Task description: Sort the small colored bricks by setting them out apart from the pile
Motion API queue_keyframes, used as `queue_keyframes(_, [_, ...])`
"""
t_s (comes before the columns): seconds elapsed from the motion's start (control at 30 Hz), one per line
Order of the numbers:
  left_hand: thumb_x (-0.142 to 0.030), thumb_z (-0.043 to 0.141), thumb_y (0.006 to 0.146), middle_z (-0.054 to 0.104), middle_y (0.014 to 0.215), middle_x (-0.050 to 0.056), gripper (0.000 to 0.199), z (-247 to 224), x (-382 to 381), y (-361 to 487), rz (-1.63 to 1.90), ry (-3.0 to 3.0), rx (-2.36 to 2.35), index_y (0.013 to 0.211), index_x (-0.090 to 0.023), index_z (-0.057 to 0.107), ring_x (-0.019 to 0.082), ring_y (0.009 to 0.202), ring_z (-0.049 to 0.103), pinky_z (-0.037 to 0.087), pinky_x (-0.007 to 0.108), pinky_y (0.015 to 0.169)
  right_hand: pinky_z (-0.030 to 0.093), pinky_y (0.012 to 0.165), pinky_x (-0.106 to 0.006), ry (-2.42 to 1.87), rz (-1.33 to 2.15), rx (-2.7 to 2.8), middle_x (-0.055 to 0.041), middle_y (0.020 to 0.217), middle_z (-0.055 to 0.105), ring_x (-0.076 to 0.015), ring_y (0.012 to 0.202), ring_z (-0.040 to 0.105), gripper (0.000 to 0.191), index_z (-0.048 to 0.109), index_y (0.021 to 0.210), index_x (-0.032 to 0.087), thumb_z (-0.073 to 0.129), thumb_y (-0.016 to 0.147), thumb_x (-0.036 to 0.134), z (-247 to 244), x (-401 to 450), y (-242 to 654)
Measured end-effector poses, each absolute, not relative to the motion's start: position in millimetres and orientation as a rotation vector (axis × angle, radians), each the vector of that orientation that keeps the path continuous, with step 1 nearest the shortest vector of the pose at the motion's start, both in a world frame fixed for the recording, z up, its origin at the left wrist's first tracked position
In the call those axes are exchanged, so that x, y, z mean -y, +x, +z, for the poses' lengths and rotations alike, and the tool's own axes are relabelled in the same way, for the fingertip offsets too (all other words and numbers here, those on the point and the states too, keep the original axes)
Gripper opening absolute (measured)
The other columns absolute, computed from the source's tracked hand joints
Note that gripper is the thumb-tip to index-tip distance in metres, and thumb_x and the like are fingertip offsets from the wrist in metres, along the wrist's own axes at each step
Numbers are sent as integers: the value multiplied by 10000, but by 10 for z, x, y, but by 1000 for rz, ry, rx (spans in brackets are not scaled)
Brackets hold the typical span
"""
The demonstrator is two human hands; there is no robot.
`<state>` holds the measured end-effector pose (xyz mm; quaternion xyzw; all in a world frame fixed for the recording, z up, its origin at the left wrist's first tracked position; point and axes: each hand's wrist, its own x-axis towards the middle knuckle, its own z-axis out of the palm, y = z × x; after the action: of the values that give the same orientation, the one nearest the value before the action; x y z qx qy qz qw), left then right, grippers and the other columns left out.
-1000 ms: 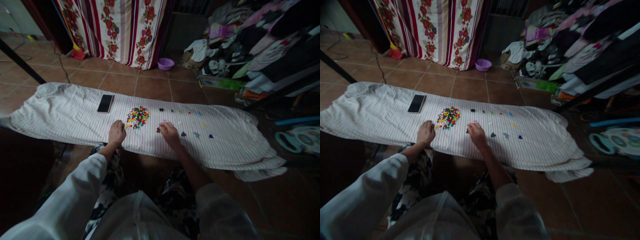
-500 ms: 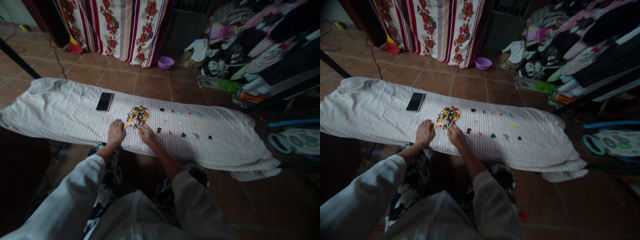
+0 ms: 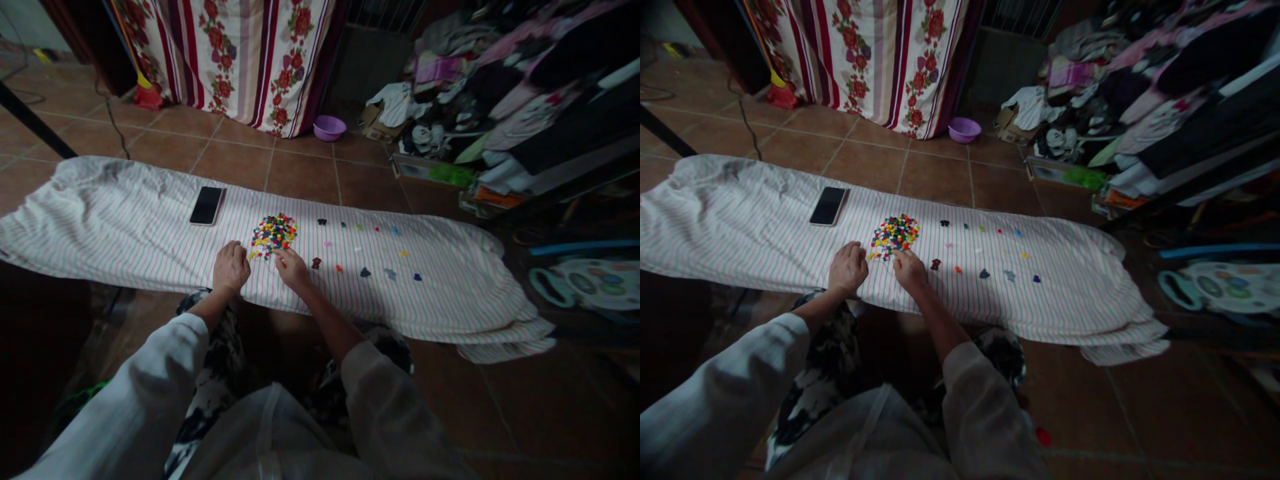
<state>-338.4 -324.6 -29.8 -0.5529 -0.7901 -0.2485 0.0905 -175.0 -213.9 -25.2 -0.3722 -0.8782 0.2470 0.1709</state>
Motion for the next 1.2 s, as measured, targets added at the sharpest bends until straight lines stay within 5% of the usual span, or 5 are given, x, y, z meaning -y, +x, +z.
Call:
queue_keyframes(0.3, [-165,436,842,616,1184,165,192,-273,3247,-3366,-759,-1627,2358,986,-174,562,309,1155,550,435,465,995,464,966,-314,-1128,698,2477,-90,1103,688,-200,1042,609,367,670,1182,185,439,899,150,-197,2066,-1798])
queue_keyframes(0.73, [-167,430,847,617,1185,168,181,-303,3246,-3379,-730,-1639,2347,968,-169,563,302,1163,547,435,447,1000,504,826,-310,-1248,508,2674,-87,1130,631,-216,1000,620,280,675,1120,247,456,946,249,-57,1967,-1947])
queue_keyframes(1.2, [-164,423,847,620,1178,183,185,-283,3251,-3379,-772,-1652,2345,967,-166,563,304,1170,546,434,461,1021,486,883,-346,-1252,563,2742,-129,1107,638,-242,1018,625,198,673,1031,193,510,920,212,32,1873,-2051])
